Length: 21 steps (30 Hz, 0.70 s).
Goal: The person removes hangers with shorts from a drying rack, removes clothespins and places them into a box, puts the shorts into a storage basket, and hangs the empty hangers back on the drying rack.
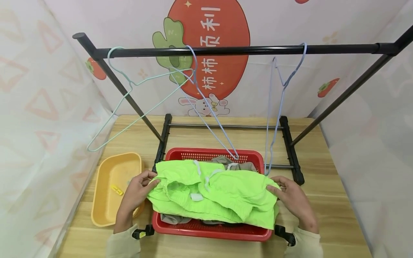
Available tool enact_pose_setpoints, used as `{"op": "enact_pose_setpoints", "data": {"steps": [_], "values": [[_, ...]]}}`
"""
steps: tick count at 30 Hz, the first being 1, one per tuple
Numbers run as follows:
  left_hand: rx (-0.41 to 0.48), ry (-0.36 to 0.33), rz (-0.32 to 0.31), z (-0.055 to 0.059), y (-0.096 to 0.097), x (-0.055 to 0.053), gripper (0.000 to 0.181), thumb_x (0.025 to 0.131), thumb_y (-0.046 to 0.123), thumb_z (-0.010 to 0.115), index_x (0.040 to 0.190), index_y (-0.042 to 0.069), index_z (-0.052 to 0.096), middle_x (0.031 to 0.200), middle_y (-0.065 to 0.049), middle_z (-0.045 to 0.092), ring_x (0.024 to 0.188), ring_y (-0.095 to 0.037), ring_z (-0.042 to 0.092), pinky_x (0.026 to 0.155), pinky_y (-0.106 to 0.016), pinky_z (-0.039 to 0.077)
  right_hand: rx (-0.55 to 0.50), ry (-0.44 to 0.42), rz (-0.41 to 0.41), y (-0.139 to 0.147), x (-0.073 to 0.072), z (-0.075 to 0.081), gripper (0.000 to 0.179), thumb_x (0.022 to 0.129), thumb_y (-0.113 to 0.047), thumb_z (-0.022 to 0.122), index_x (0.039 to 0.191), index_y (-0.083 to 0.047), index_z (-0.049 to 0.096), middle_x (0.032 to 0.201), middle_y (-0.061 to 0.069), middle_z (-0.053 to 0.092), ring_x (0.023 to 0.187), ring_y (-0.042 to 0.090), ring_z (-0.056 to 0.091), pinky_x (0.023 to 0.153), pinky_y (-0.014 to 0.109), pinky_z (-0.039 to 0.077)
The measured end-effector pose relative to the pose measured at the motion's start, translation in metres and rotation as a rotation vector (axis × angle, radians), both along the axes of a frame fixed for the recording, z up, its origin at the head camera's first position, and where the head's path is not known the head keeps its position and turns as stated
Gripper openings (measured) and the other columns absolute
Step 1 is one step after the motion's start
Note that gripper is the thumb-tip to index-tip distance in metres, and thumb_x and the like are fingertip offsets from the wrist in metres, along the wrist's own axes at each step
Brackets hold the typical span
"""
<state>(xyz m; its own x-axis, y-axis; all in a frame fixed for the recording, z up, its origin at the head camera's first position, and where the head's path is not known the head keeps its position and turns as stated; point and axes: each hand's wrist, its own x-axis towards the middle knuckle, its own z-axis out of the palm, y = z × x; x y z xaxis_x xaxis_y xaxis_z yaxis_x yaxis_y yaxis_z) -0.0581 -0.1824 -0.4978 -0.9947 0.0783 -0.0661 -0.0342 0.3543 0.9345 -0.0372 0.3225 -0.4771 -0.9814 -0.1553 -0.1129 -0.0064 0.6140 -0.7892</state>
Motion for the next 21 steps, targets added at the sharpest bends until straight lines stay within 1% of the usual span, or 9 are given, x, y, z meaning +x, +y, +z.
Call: {"op": "enact_pose_setpoints", "data": {"steps": [3,6,8,11,14,17,21], "values": [[-0.107,0.066,-0.009,0.002,0.001,0.000,0.013,0.096,0.004,0.073,0.107,0.001,0.068,0.098,-0.010,0.068,0.076,-0.017,0.065,0.063,-0.027,0.052,0.002,0.056,0.012,0.001,-0.002,0.004,0.029,0.098,-0.010,0.072,0.123,0.002,0.064,0.107,0.013,0.069,0.076,0.010,0.064,0.064,0.026,0.053],[-0.201,0.130,-0.021,0.007,0.001,0.000,0.012,0.095,0.004,0.074,0.106,0.003,0.069,0.094,-0.005,0.069,0.076,-0.017,0.060,0.065,-0.028,0.048,-0.028,0.096,0.024,-0.001,-0.003,0.007,0.028,0.096,-0.007,0.073,0.121,-0.001,0.063,0.095,0.007,0.066,0.068,0.008,0.057,0.057,0.026,0.049],[-0.232,0.159,-0.030,0.011,0.001,0.000,0.012,0.094,0.004,0.074,0.106,0.003,0.069,0.093,-0.004,0.069,0.075,-0.017,0.058,0.065,-0.028,0.047,-0.060,0.115,0.036,-0.003,-0.004,0.009,0.028,0.096,-0.004,0.072,0.122,0.000,0.062,0.090,0.005,0.066,0.066,0.009,0.057,0.055,0.026,0.048],[-0.229,0.187,-0.041,0.018,0.001,0.001,0.013,0.095,0.002,0.073,0.107,0.002,0.069,0.093,-0.004,0.068,0.071,-0.016,0.053,0.063,-0.028,0.046,-0.127,0.142,0.067,-0.006,-0.004,0.013,0.030,0.096,0.003,0.070,0.123,0.001,0.058,0.091,0.005,0.066,0.068,0.009,0.061,0.056,0.025,0.050],[-0.203,0.212,-0.055,0.025,0.001,0.003,0.014,0.095,0.001,0.072,0.108,0.002,0.069,0.092,-0.002,0.068,0.071,-0.014,0.053,0.062,-0.027,0.046,-0.202,0.165,0.117,-0.011,-0.006,0.018,0.033,0.095,0.011,0.067,0.124,0.001,0.056,0.100,0.006,0.067,0.071,0.011,0.063,0.058,0.025,0.052],[-0.170,0.226,-0.078,0.033,0.001,0.005,0.014,0.095,0.000,0.072,0.109,0.004,0.068,0.093,-0.002,0.068,0.075,-0.014,0.057,0.062,-0.026,0.047,-0.256,0.188,0.191,-0.017,-0.008,0.023,0.035,0.094,0.016,0.064,0.124,0.002,0.056,0.106,0.005,0.063,0.075,0.011,0.062,0.060,0.025,0.053],[-0.113,0.219,-0.149,0.045,0.005,0.007,0.014,0.097,0.000,0.069,0.109,0.006,0.067,0.100,-0.006,0.069,0.085,-0.020,0.066,0.067,-0.028,0.056,-0.289,0.174,0.294,-0.026,-0.009,0.028,0.035,0.095,0.016,0.060,0.126,0.001,0.055,0.114,0.003,0.059,0.086,0.011,0.061,0.068,0.025,0.055]]}}
